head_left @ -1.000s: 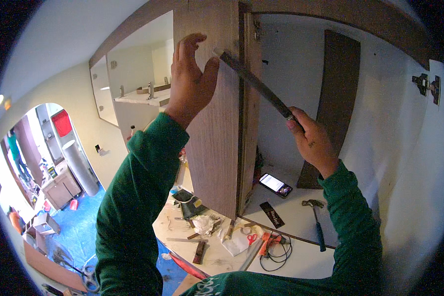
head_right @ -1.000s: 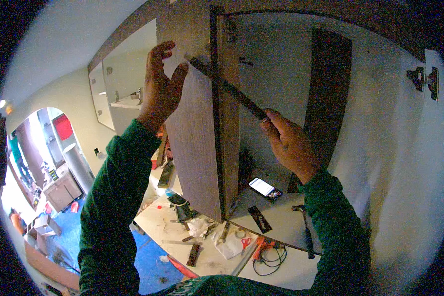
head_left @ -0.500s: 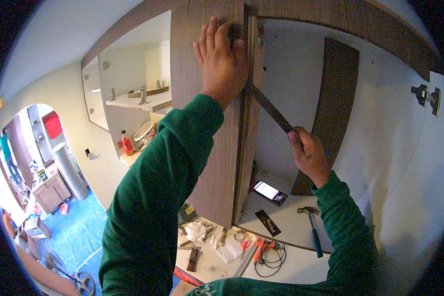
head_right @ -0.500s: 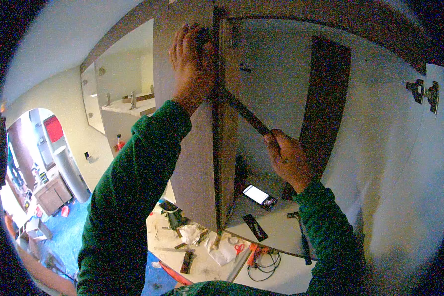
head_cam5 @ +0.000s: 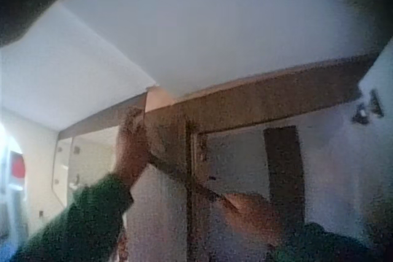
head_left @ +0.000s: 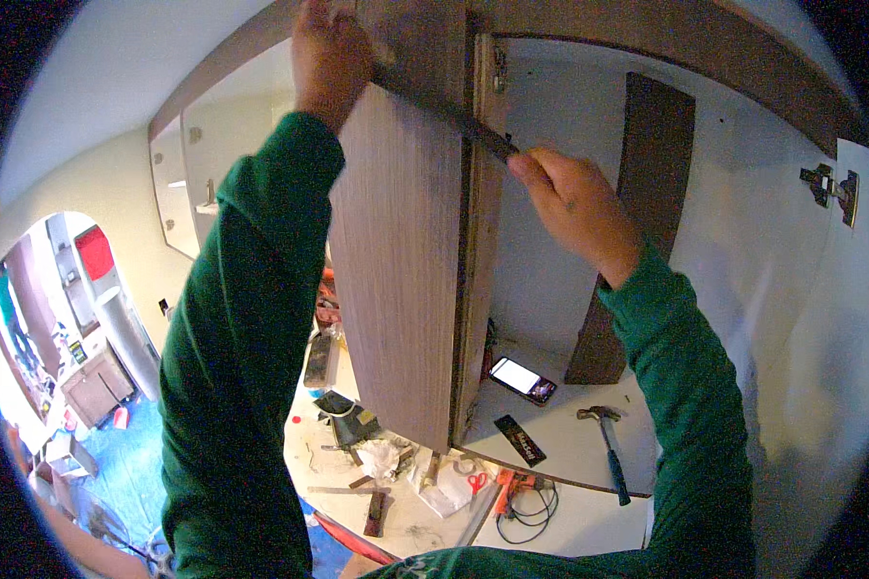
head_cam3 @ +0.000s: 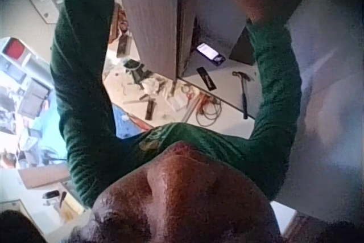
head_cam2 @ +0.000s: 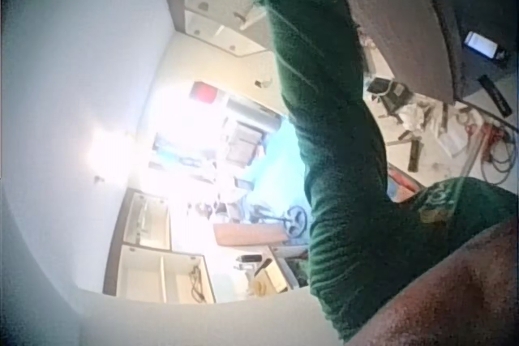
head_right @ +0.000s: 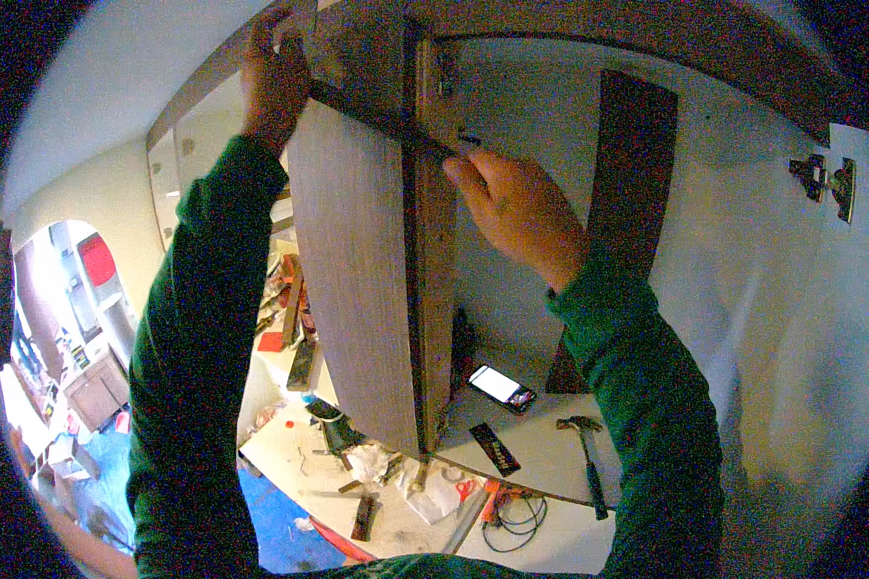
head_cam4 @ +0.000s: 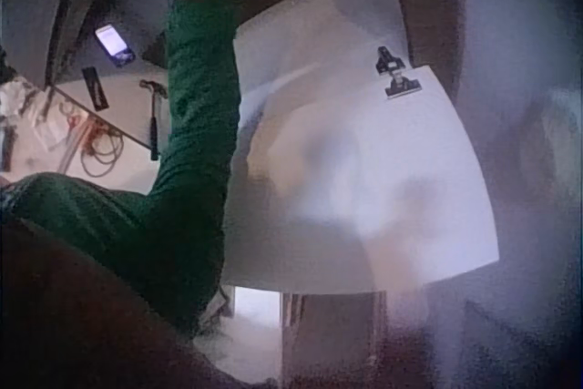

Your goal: The person aligns a wooden cabinet door to its frame and uses a hammer to tap a small wooden block along the edge, likely to seat a hinge or adjust fit. The person repeatedly taps the block at different points along the door edge while holding the door steady.

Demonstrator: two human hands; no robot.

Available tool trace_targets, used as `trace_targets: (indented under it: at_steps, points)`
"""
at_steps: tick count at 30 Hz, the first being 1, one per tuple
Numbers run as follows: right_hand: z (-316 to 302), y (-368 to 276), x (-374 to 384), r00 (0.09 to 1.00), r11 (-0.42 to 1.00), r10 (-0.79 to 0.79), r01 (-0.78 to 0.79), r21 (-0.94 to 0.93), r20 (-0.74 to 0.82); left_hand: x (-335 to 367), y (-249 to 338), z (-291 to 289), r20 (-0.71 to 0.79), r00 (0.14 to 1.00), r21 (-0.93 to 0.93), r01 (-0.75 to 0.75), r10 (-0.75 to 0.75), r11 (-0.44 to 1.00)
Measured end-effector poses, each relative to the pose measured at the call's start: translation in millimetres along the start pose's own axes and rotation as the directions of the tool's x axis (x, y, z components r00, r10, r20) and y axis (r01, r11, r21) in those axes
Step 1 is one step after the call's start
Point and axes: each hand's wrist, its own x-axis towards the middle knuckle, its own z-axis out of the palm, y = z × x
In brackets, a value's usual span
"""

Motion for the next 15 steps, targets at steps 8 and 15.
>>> trace_targets:
  at_steps: [8, 15]
  points:
    - [-13.3, 19.8, -82.9, 0.970, 0.975, 0.222, -0.219, -0.034, 0.103, -52.0, 61.5, 45.0, -0.117, 0.963, -0.233, 0.210, -0.241, 0.950]
    - [-9.4, 23.2, 23.2, 0.998, 0.999, -0.013, 0.010, -0.049, -0.062, 38.0, -28.3, 36.1, -0.226, 0.974, 0.184, 0.012, 0.030, 0.983]
